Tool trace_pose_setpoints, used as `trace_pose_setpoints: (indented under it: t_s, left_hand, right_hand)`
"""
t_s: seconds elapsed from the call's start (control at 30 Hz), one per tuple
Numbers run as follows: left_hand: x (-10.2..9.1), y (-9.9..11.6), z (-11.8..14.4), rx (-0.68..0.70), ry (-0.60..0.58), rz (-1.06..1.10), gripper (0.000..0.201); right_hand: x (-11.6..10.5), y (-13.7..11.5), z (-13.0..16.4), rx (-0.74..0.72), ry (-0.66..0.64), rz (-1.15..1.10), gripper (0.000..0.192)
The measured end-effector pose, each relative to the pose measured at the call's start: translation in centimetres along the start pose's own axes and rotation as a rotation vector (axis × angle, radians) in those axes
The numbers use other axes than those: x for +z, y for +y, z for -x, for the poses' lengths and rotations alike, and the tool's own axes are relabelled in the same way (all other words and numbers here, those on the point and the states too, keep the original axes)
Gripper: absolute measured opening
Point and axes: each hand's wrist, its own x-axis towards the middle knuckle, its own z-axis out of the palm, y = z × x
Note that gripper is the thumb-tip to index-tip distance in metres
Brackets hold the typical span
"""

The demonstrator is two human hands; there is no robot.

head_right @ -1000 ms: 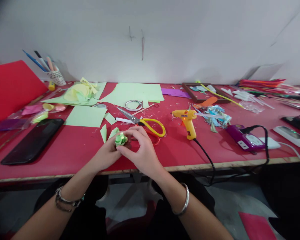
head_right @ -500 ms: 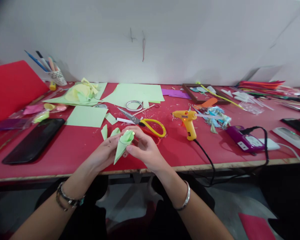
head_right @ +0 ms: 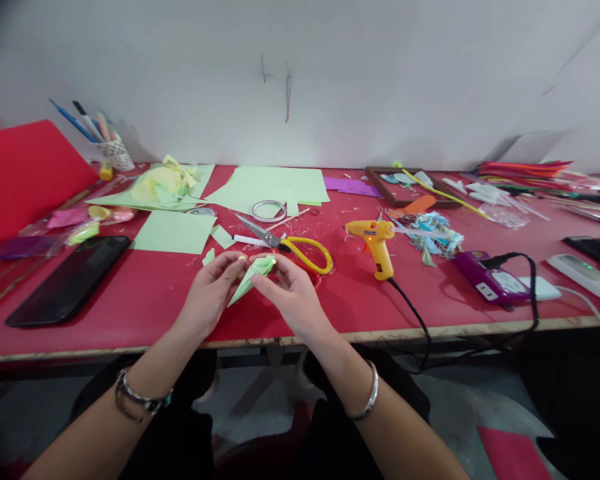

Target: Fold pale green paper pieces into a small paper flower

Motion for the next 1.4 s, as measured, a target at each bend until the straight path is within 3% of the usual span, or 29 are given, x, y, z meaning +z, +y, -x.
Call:
trace_pose_setpoints:
  t_s: [0.2, 0.43, 0.63, 0.9, 1.07, 1.23, 1.4]
  left_hand:
    - [-0.3, 0.5, -0.1, 0.03, 0.0, 0.015, 0.02]
    - [-0.2, 1.0, 0.1, 0.081, -0.019, 0.096, 0.017]
    - [-0.2, 1.3, -0.1, 0.145, 0.011, 0.097, 0.03]
    - [-0.4, 1.5, 0.0, 0.13, 0.025, 0.11, 0.025]
    - [-0.7, 1.5, 0.0, 0.138, 0.01, 0.11, 0.026]
    - [-0.8, 1.6, 0.0, 0.171, -0.026, 0.129, 0.032]
    - [-0.8, 1.8, 0.1, 0.159, -0.026, 0.124, 0.037]
  right_hand:
    - [-0.3, -0.2, 0.0, -0.054, 0.005, 0.244, 0.023]
    - [-0.6, 0.1, 0.0, -0.276, 0.065, 0.69, 0.035]
    - [-0.9, 0.0, -0.3, -0.354, 0.093, 0.862, 0.025]
    - [-1.1, 0.4, -0.6, -0.306, -0.06, 0.98, 0.004]
    - [-1.2, 0.9, -0.6, -0.238, -0.141, 1.115, 0.014]
    - [-0.8, 0.9, -0.6, -0.175, -0.132, 1.31, 0.029]
    - [-0.5, 0.9, -0.5, -0.15, -0.145, 1.353, 0.037]
